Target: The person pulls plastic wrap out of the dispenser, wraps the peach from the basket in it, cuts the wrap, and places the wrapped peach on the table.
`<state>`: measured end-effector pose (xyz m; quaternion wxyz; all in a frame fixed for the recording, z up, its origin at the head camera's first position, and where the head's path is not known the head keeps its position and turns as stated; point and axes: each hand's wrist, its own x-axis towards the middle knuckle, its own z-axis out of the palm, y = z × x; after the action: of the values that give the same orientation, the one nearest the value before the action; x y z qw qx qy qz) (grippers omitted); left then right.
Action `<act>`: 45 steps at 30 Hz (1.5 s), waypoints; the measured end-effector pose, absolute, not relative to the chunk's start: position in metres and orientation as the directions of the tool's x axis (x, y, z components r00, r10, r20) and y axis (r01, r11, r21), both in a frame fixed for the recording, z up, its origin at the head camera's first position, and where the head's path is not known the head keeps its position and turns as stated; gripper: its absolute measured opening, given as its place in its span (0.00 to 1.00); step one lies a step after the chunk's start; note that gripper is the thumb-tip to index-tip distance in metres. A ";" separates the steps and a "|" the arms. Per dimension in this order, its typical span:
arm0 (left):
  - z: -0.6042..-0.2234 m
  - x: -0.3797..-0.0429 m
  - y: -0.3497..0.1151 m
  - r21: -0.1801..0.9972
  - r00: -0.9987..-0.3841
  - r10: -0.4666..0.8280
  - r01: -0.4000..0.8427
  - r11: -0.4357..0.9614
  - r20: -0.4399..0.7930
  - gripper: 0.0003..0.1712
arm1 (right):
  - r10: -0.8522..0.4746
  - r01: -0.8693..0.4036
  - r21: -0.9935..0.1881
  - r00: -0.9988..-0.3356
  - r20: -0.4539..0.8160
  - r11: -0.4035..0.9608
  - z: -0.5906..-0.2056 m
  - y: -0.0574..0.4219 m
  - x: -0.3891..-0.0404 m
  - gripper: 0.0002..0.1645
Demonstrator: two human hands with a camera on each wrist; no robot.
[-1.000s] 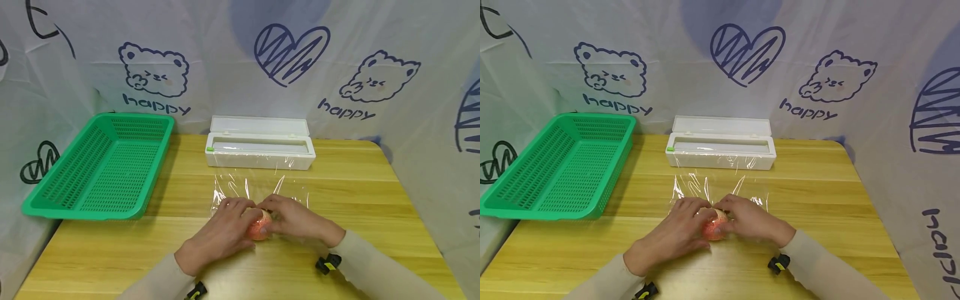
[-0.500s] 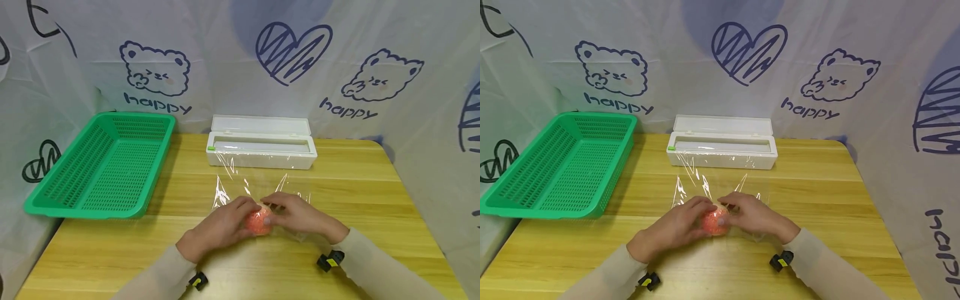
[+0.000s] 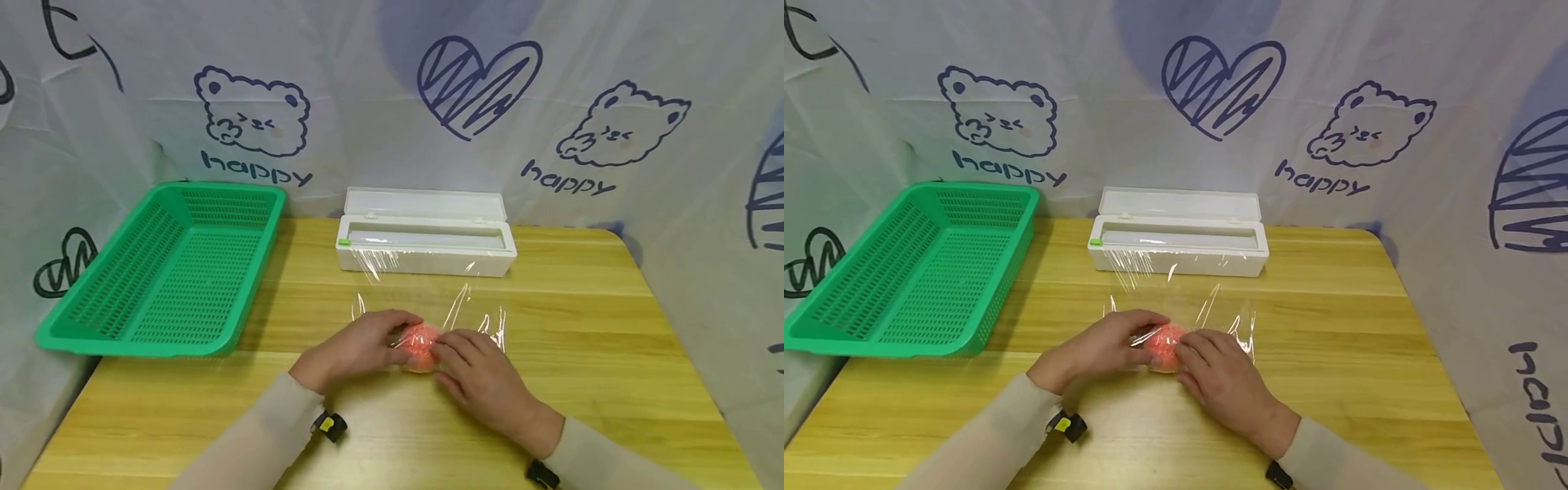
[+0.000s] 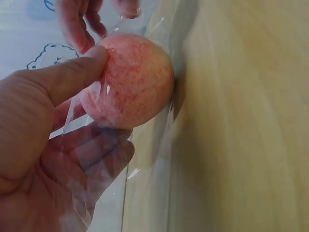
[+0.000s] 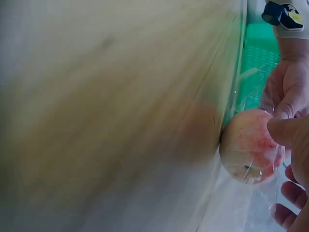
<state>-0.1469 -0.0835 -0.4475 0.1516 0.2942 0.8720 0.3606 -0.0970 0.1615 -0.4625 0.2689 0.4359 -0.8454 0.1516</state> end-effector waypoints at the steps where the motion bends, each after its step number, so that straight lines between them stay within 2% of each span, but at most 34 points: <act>1: -0.448 -0.149 -0.084 0.724 -0.778 0.625 0.397 0.563 -0.060 0.35 | -0.661 -0.813 -0.019 -0.487 0.571 0.582 -0.464 0.161 -0.097 0.28; 6: -0.449 -0.158 -0.086 0.739 -0.763 0.640 0.380 0.556 -0.090 0.35 | -0.678 -0.795 -0.012 -0.524 0.515 0.606 -0.468 0.160 -0.102 0.31; 15: -0.446 -0.165 -0.087 0.777 -0.747 0.650 0.326 0.539 -0.137 0.35 | -0.694 -0.808 -0.032 -0.525 0.492 0.588 -0.467 0.159 -0.120 0.32; 21: -0.447 -0.164 -0.087 0.790 -0.774 0.616 0.284 0.544 -0.147 0.31 | -0.700 -0.806 -0.130 -0.571 0.429 0.578 -0.463 0.158 -0.129 0.35; 25: -0.446 -0.163 -0.087 0.726 -0.827 0.556 0.334 0.600 -0.079 0.27 | -0.707 -0.792 -0.167 -0.603 0.369 0.588 -0.459 0.158 -0.136 0.37; 29: -0.441 -0.159 -0.090 0.610 -0.901 0.425 0.384 0.693 0.085 0.24 | -0.702 -0.771 -0.192 -0.633 0.326 0.607 -0.453 0.159 -0.143 0.36; 31: -0.438 -0.156 -0.093 0.546 -0.910 0.372 0.408 0.732 0.181 0.20 | -0.696 -0.759 -0.218 -0.651 0.304 0.614 -0.450 0.159 -0.147 0.35; 33: -0.437 -0.153 -0.094 0.475 -0.882 0.375 0.470 0.744 0.285 0.15 | -0.691 -0.743 -0.252 -0.669 0.275 0.620 -0.447 0.159 -0.151 0.34; 38: -0.441 -0.147 -0.093 0.286 -0.722 0.513 0.671 0.684 0.465 0.13 | -0.688 -0.698 -0.366 -0.702 0.182 0.616 -0.442 0.159 -0.163 0.32; 41: -0.448 -0.146 -0.090 0.214 -0.661 0.576 0.725 0.654 0.480 0.16 | -0.675 -0.649 -0.441 -0.728 0.121 0.620 -0.441 0.159 -0.169 0.31; 45: -0.455 -0.147 -0.085 0.192 -0.650 0.621 0.742 0.642 0.437 0.24 | -0.640 -0.557 -0.536 -0.768 0.040 0.634 -0.438 0.160 -0.175 0.31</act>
<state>-0.1468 -0.0850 -0.4553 -0.1681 0.3828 0.8904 0.1799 -0.1751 0.1602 -0.4380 -0.0768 0.3321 -0.9007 0.2692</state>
